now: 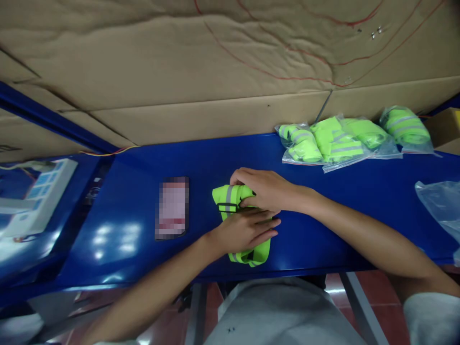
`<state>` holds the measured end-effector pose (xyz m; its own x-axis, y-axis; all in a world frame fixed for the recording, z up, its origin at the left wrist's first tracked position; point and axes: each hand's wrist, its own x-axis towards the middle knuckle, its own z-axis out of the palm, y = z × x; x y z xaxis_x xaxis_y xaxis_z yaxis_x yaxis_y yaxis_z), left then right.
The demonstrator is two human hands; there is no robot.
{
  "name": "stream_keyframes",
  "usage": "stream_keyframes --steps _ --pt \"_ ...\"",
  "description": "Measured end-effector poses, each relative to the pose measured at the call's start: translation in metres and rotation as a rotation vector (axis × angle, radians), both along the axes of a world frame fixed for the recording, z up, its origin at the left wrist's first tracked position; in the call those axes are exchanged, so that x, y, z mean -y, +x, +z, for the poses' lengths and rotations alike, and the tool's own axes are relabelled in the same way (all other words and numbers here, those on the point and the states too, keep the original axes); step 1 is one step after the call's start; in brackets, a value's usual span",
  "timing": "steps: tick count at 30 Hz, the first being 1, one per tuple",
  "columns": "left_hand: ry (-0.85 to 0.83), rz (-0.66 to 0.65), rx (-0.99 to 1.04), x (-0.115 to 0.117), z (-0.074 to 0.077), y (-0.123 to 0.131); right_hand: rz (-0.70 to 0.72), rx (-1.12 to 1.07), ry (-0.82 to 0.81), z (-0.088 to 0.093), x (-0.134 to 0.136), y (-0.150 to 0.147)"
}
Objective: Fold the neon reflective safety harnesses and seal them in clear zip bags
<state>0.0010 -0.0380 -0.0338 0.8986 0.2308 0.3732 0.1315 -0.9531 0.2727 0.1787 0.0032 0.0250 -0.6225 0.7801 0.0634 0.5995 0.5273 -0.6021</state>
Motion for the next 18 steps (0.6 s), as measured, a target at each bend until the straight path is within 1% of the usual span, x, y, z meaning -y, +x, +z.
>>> stream_keyframes --steps 2,4,5,7,9,10,12,13,15,18 --pt "0.048 0.0 0.036 0.002 -0.006 0.002 0.009 0.034 0.057 0.0 0.0 -0.001" --pt "0.006 -0.01 0.058 0.003 -0.006 0.005 0.02 0.069 0.113 -0.003 -0.001 -0.002" --pt "-0.067 -0.013 0.055 0.002 -0.003 0.006 0.032 0.085 0.151 -0.005 -0.001 -0.002" --pt "-0.274 -0.022 0.02 -0.003 0.006 0.005 0.065 0.115 0.271 -0.01 0.0 -0.003" --pt "-0.452 -0.052 -0.052 -0.008 0.018 0.001 0.098 0.158 0.443 -0.016 0.002 -0.005" --pt "-0.493 -0.063 -0.084 -0.011 0.023 -0.003 0.112 0.184 0.531 -0.019 0.003 -0.006" --pt "-0.491 -0.062 -0.137 -0.013 0.029 -0.009 0.155 0.229 0.671 -0.024 0.006 -0.008" --pt "-0.463 -0.05 -0.158 -0.012 0.028 -0.011 0.187 0.24 0.72 -0.026 0.007 -0.008" --pt "-0.369 -0.008 -0.162 -0.007 0.023 -0.013 0.242 0.237 0.783 -0.028 0.008 -0.008" --pt "-0.17 0.062 -0.081 0.003 0.011 -0.01 0.271 0.216 0.813 -0.029 0.008 -0.007"
